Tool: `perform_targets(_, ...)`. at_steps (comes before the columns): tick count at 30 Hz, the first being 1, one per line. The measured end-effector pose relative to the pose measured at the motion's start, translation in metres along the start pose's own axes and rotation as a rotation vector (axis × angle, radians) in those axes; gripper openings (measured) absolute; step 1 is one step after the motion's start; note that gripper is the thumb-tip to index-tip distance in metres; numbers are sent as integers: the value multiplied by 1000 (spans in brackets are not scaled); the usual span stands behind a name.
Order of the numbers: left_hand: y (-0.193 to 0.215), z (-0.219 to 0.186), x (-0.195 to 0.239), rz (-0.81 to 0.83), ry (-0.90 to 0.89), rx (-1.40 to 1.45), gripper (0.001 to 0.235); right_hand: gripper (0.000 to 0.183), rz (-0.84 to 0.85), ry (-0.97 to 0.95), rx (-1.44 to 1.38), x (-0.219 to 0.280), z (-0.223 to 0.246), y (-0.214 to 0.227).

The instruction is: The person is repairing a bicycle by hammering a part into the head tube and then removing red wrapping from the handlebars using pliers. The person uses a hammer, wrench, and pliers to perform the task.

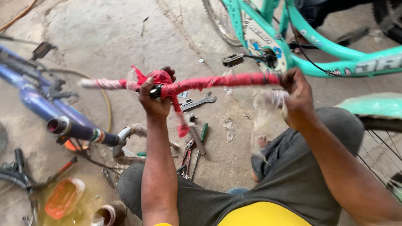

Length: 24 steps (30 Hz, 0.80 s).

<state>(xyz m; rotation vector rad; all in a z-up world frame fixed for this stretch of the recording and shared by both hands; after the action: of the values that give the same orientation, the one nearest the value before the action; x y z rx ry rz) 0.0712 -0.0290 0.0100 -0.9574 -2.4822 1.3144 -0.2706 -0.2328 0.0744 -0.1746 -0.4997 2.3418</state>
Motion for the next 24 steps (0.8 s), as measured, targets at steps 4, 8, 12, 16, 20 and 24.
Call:
perform_targets(4,27,29,-3,-37,49,92,48,24,-1,-147,-165,-37,-11,-9)
perform_targets(8,41,66,1,-18,126,210,56,16,-177,217,331,-55,-12,-11)
perform_targets(12,43,64,-10,13,79,161,50,45,-282,168,585,-46,-20,3)
perform_targets(16,51,56,-31,124,32,127,38,38,-10,-117,79,-41,-31,7)
perform_targets(20,89,88,-13,-509,120,-540,48,21,76,75,358,-39,-57,-9)
perform_targets(24,89,141,51,-349,186,-1051,43,20,28,-32,493,-24,-155,-34)
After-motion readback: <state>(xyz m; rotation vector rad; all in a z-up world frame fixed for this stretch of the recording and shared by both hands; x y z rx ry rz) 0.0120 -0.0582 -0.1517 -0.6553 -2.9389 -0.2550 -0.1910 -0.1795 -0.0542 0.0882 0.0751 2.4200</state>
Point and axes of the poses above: each hand's wrist, its own x-axis away from the middle knuckle, its own y-axis out of the back of the hand, z = x × y, the point moved 4 cm from there along -x, towards the middle knuckle, and after that the axes turned 7 degrees about -y, right-handed, at the moved point
